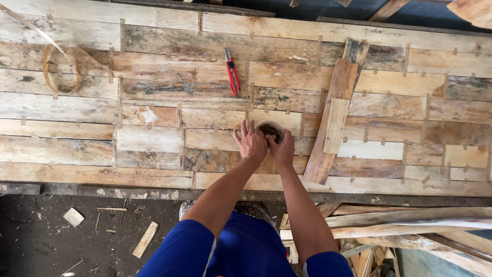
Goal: Fitting thin bamboo or wood strips into grooves on a wooden panel and trimming them with a utility knife.
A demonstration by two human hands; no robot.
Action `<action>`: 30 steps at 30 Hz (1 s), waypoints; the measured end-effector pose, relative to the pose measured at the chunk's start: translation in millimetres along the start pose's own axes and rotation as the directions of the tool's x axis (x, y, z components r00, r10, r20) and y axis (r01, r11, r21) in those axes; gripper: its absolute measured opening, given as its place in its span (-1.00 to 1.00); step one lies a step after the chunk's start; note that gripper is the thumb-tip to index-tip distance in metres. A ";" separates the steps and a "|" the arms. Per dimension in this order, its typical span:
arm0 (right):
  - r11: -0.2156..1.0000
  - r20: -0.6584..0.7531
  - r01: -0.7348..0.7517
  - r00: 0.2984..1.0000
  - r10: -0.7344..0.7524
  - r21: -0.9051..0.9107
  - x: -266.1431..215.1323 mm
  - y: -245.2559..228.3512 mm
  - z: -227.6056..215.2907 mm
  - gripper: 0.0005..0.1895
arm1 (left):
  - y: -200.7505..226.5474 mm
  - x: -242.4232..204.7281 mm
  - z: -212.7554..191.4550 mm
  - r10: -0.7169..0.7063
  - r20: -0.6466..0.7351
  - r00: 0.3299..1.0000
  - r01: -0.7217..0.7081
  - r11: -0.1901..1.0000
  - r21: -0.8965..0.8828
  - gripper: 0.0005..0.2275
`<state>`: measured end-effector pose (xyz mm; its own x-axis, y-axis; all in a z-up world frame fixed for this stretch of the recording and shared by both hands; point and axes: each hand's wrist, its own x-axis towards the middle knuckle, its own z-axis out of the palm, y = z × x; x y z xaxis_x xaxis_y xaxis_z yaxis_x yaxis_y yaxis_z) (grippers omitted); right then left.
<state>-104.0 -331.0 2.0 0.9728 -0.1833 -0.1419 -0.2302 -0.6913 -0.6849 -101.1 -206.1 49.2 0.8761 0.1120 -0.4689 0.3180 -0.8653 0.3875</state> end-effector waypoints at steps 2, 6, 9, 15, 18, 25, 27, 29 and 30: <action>0.998 0.005 -0.063 0.998 0.063 -0.011 2.1 -8.5 -4.2 -0.39 | -1.2 1.9 6.9 0.008 -0.018 1.000 -0.008 1.000 0.015 -0.77; 0.988 0.019 -0.153 0.988 0.153 0.008 6.0 -2.8 -0.5 -0.35 | -3.2 1.6 13.1 0.022 -0.049 0.999 -0.020 0.999 0.048 -0.77; 0.992 0.024 -0.126 0.992 0.126 -0.011 9.3 10.1 6.9 -0.44 | -1.2 0.1 6.3 0.013 -0.039 0.999 -0.012 1.000 0.024 -0.76; 0.992 0.039 0.029 0.999 -0.034 0.122 -4.6 12.2 -4.0 -0.65 | -5.6 -12.3 -13.1 0.022 0.052 0.998 -0.024 0.999 0.038 -0.70; 0.988 0.116 -0.042 0.993 0.025 0.146 -14.9 10.7 -5.5 -0.71 | -11.7 -27.7 -31.1 0.010 0.104 0.995 -0.015 0.999 0.044 -0.72; 0.992 0.127 -0.032 0.992 0.016 0.124 -34.8 -10.9 -4.2 -0.59 | -19.2 -30.2 -20.8 0.016 0.109 0.994 -0.023 0.998 0.066 -0.72; 0.999 0.080 0.002 0.997 -0.006 0.054 -37.3 -14.9 -3.7 -0.44 | -16.7 -30.5 -18.5 0.015 0.149 0.989 -0.040 0.986 0.161 -0.77; 0.999 0.084 -0.034 0.996 0.033 0.011 -37.2 -14.7 -2.5 -0.43 | -16.2 -31.4 -16.1 0.026 0.160 0.987 -0.057 0.980 0.190 -0.78; 0.997 0.087 -0.070 0.994 0.072 -0.032 -37.5 -14.7 -2.0 -0.41 | -16.0 -32.1 -15.1 0.036 0.170 0.985 -0.073 0.973 0.217 -0.79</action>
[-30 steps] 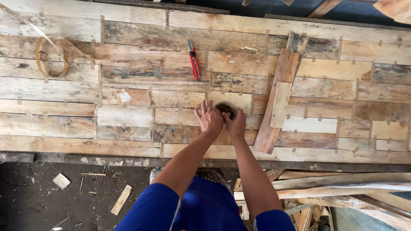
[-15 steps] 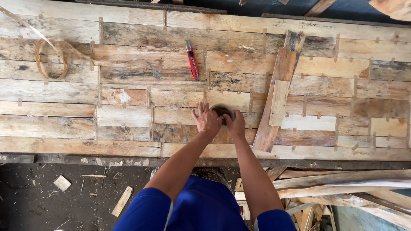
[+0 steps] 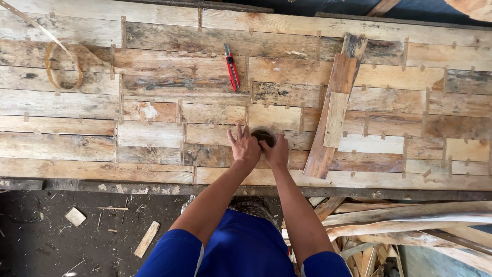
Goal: Fitting thin bamboo or wood strips into grooves on a wooden panel and trimming them with a utility knife.
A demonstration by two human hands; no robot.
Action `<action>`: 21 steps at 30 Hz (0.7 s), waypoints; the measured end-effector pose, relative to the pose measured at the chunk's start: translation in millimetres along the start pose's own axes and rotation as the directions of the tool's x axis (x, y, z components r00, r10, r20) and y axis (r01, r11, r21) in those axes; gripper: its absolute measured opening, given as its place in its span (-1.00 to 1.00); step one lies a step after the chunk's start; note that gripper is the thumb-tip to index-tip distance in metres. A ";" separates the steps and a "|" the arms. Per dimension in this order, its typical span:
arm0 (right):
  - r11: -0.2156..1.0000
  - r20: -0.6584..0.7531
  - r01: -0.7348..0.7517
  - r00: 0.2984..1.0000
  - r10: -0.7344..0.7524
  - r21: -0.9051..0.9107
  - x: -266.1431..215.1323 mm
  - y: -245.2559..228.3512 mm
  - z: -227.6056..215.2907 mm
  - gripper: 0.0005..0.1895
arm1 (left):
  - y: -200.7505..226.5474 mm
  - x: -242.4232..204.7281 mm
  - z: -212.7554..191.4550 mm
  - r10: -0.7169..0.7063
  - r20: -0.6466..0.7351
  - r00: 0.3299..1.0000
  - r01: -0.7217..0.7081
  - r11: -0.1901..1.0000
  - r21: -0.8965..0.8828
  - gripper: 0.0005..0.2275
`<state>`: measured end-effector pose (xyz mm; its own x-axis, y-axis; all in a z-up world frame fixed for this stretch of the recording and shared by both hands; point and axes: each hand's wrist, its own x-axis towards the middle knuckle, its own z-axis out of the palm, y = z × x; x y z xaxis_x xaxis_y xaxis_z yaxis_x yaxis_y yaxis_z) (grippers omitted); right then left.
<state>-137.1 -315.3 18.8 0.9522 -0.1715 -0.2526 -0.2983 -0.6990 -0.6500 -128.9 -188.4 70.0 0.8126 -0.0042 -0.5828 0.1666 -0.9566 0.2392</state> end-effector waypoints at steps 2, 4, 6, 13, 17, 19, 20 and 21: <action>1.000 -0.009 -0.005 1.000 0.005 -0.018 0.3 9.1 5.6 -0.40 | 0.5 -0.4 1.6 -0.001 -0.010 1.000 0.001 1.000 -0.002 -0.80; 0.999 -0.015 -0.003 1.000 0.003 -0.034 2.4 16.8 10.4 -0.39 | 0.4 -0.1 2.0 -0.007 -0.025 1.000 0.007 1.000 -0.005 -0.81; 0.997 -0.057 0.080 0.995 -0.081 -0.016 2.4 24.6 14.6 -0.41 | -0.8 -1.9 3.7 -0.009 -0.018 1.000 0.009 1.000 0.011 -0.81; 0.998 0.010 0.023 1.000 -0.024 0.059 1.2 -5.3 -3.5 -0.41 | -2.0 -1.8 12.9 -0.040 -0.046 0.998 0.036 0.996 -0.081 -0.76; 0.999 -0.034 0.000 0.999 0.002 0.045 5.1 2.0 2.7 -0.44 | -6.1 -6.7 11.9 -0.042 -0.078 0.996 0.031 0.989 -0.141 -0.72; 0.999 -0.038 -0.004 0.999 0.005 0.039 7.8 14.5 8.6 -0.46 | -9.3 -11.9 9.4 -0.029 -0.065 0.997 0.019 0.988 -0.155 -0.71; 0.999 -0.048 -0.006 0.999 0.008 0.047 10.3 22.3 12.8 -0.49 | -11.9 -13.6 9.1 -0.025 -0.076 0.997 0.012 0.986 -0.168 -0.71; 0.998 -0.056 -0.008 0.998 0.011 0.055 11.6 29.6 17.8 -0.50 | -15.5 -16.4 8.9 -0.023 -0.087 0.996 0.007 0.984 -0.180 -0.70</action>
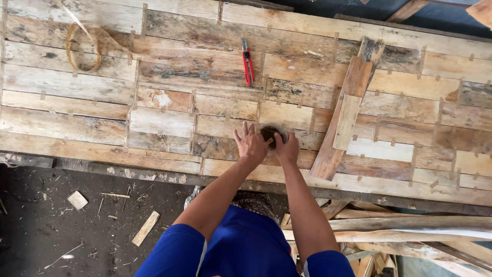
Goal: Fitting thin bamboo or wood strips into grooves on a wooden panel and trimming them with a utility knife.
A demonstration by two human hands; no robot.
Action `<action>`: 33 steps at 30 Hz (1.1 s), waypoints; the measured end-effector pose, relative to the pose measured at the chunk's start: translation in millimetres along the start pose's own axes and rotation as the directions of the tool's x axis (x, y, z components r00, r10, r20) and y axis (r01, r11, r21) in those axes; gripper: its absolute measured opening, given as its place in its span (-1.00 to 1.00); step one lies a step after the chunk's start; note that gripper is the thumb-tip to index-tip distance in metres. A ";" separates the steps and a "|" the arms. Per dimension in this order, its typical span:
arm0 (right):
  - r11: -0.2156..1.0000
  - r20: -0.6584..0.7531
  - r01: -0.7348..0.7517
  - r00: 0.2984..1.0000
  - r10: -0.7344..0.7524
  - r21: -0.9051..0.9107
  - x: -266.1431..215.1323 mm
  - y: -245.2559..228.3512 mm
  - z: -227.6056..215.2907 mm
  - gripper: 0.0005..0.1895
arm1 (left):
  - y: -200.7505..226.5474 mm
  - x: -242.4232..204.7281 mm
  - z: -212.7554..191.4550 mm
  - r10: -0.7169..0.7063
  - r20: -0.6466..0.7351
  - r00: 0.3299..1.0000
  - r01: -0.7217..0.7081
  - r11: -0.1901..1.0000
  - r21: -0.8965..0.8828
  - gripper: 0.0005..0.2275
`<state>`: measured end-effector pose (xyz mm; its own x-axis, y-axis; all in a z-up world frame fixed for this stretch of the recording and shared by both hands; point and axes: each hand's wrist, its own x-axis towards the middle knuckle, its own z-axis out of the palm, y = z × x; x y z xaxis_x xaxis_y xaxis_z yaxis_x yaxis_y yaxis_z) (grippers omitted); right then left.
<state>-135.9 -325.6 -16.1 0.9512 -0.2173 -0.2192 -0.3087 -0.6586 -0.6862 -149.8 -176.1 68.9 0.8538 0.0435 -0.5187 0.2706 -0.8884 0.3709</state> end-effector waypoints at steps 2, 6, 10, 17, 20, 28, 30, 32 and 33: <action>0.999 0.011 -0.019 1.000 0.018 0.044 1.2 5.1 1.1 -0.53 | -2.8 0.7 2.7 -0.016 -0.010 1.000 0.016 1.000 -0.018 -0.71; 0.996 0.116 -0.042 0.993 0.033 0.078 -4.2 -23.4 -18.1 -0.43 | -1.4 6.0 9.9 -0.052 0.018 0.998 0.051 0.998 0.024 -0.75; 0.999 0.120 0.032 0.992 -0.031 -0.006 -7.3 -35.8 -20.2 -0.38 | 3.7 4.8 10.0 -0.047 -0.030 0.998 0.048 0.999 0.004 -0.75; 1.000 0.067 0.003 0.998 -0.001 -0.030 -13.3 -38.1 -18.7 -0.40 | 0.7 6.2 22.5 -0.004 -0.070 0.998 0.007 0.999 0.040 -0.79; 0.998 0.043 0.036 0.998 -0.035 -0.043 -13.1 -39.3 -20.0 -0.41 | 0.9 13.8 30.6 0.007 -0.101 0.995 -0.002 0.999 0.047 -0.78; 0.995 0.046 0.080 0.995 -0.084 0.067 -13.5 -33.8 -19.2 -0.50 | 7.4 26.9 47.1 0.002 -0.145 0.989 0.014 0.994 0.107 -0.74; 0.999 0.045 0.029 0.999 -0.030 0.025 -12.2 -28.9 -17.0 -0.51 | 8.5 27.8 46.6 0.003 -0.152 0.988 0.016 0.992 0.124 -0.70; 0.999 0.040 0.043 0.998 -0.044 0.012 -11.7 -27.0 -15.8 -0.51 | 11.4 24.3 37.7 0.001 -0.135 0.991 0.019 0.990 0.143 -0.70; 0.998 0.036 0.057 0.998 -0.057 0.000 -11.6 -26.3 -14.6 -0.51 | 12.3 22.5 33.1 -0.001 -0.119 0.993 0.021 0.986 0.163 -0.70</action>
<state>-139.0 -316.3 14.6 0.9667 -0.1538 -0.2046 -0.2542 -0.6697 -0.6978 -142.0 -201.1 36.3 0.9006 0.0987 -0.4234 0.2121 -0.9499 0.2297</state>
